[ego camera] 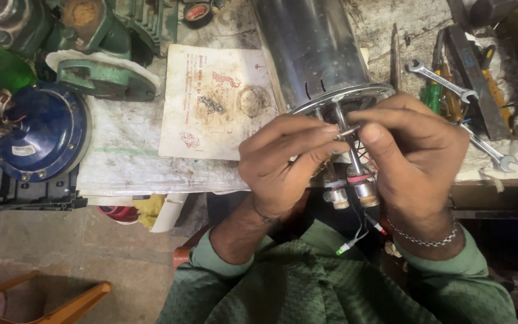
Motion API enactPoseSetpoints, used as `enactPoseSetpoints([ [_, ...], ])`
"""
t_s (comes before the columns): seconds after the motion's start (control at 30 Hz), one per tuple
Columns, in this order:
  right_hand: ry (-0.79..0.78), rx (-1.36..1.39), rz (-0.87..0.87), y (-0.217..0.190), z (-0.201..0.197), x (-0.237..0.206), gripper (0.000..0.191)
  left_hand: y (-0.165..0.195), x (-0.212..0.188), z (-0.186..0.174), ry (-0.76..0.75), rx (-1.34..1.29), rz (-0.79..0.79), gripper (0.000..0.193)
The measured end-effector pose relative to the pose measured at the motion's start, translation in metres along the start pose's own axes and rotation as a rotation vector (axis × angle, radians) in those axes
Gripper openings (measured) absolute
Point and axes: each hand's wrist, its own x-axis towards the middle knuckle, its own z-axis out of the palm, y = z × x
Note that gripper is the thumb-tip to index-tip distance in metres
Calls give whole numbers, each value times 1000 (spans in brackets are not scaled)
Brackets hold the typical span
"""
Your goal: The person assembles a small electric motor on a cluttered workbench, aligning a metal flange plate onto the motor shaft and threading small screws by hand around the rim. They pick screws from the bench one at a time, tighten them, and finish by using a spanner to tighten the flange bolts.
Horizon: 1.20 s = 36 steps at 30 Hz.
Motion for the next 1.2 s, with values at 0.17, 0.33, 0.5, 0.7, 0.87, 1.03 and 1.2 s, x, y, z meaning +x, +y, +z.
enactPoseSetpoints([
  [0.17, -192, -65, -40, -2, -13, -1, 15, -7, -4, -2, 26, -145, -77, 25],
  [0.33, -161, -204, -121, -3, -13, -2, 16, -10, -2, -2, -21, -317, -194, 22],
  [0.5, -76, -339, -264, -3, -13, 1, 20, -5, -1, -8, -96, -374, -251, 21],
  [0.7, -166, -325, -554, 2, -22, 10, 17, -8, 1, -11, -218, -805, -419, 19],
  [0.87, -176, -440, -669, 1, -27, 9, 22, -14, -5, -7, -257, -1021, -474, 13],
  [1.03, -236, -399, -743, -1, -22, 12, 22, -21, -12, 4, -193, -1045, -509, 14],
  [1.2, -264, -517, -806, -7, -24, 14, 20, -24, -16, 14, -169, -1228, -598, 11],
])
